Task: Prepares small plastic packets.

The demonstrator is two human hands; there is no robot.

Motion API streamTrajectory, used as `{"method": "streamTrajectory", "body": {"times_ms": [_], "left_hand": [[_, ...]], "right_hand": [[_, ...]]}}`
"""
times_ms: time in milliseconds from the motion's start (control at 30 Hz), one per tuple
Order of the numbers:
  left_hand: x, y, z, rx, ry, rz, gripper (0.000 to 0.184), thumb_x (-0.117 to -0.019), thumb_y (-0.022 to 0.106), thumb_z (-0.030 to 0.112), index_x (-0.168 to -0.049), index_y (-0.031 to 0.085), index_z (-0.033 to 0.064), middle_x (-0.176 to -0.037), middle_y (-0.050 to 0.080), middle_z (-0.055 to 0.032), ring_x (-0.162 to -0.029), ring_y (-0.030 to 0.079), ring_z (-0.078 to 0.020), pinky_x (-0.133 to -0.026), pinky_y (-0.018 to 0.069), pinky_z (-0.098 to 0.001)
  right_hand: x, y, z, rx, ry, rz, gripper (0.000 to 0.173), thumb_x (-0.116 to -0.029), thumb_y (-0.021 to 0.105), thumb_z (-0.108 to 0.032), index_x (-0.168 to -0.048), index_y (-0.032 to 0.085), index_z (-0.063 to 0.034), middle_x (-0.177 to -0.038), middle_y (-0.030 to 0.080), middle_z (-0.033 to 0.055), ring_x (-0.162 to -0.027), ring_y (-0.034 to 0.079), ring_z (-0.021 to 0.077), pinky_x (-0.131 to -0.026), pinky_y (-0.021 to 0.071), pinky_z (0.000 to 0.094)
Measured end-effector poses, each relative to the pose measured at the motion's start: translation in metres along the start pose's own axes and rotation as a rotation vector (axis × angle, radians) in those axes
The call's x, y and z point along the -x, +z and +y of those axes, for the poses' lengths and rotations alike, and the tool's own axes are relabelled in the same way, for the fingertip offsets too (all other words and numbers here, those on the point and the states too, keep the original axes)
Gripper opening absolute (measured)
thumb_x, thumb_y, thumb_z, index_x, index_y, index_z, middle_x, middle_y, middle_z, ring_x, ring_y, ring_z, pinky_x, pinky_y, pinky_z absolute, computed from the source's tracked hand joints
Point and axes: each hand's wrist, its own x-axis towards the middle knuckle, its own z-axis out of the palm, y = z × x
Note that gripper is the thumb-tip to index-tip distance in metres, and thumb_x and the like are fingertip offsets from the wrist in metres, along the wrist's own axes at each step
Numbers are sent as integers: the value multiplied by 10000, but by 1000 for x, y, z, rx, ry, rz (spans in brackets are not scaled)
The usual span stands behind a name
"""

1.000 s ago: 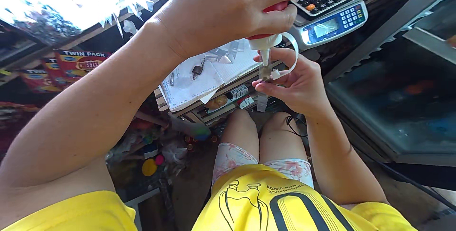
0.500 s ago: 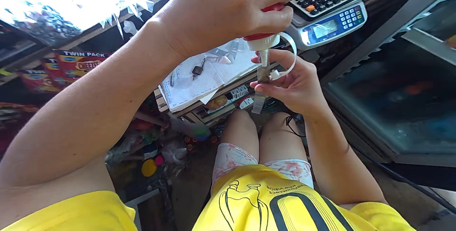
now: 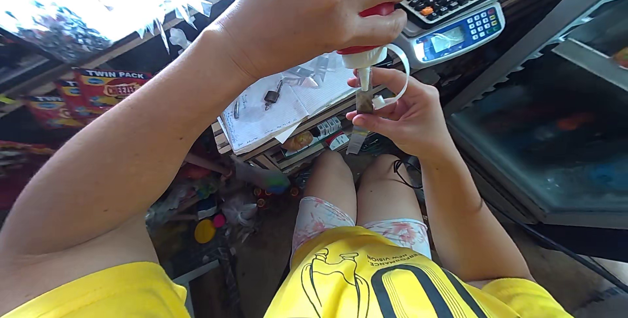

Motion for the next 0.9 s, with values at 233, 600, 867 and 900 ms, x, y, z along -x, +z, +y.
{"method": "streamTrajectory", "body": {"times_ms": [233, 600, 867, 900], "left_hand": [[0, 3, -2, 26, -39, 1, 370, -1039, 452, -29, -1298, 668, 124, -1279, 668, -144, -1276, 588, -347, -947, 511, -429], [10, 13, 0, 121, -235, -55, 411, -1018, 497, -32, -1334, 648, 182, -1315, 654, -120, -1310, 561, -360, -1008, 492, -491], [64, 69, 20, 783, -766, -3, 675, -688, 918, 105, -1309, 656, 57, -1257, 671, -135, -1200, 623, -261, -1041, 498, -460], [71, 76, 28, 921, -874, 34, 705, -693, 916, 88, -1332, 623, 34, -1284, 658, -138, -1199, 633, -223, -1022, 532, -397]], "right_hand": [[0, -1, 0, -19, 12, 11, 578, -857, 770, 53, -1387, 546, -7, -1368, 619, 114, -964, 756, 204, -788, 670, 314], [0, -1, 2, -36, 46, 10, 567, -876, 747, 61, -1396, 538, -29, -1372, 620, 90, -894, 761, 181, -759, 669, 293], [0, 6, 18, 42, 105, 32, 590, -862, 729, 96, -1397, 562, -91, -1385, 606, 78, -917, 754, 169, -732, 663, 281], [0, 10, 21, 53, 112, 33, 602, -863, 736, 85, -1401, 561, -119, -1390, 603, 62, -905, 751, 154, -714, 660, 271]]}}
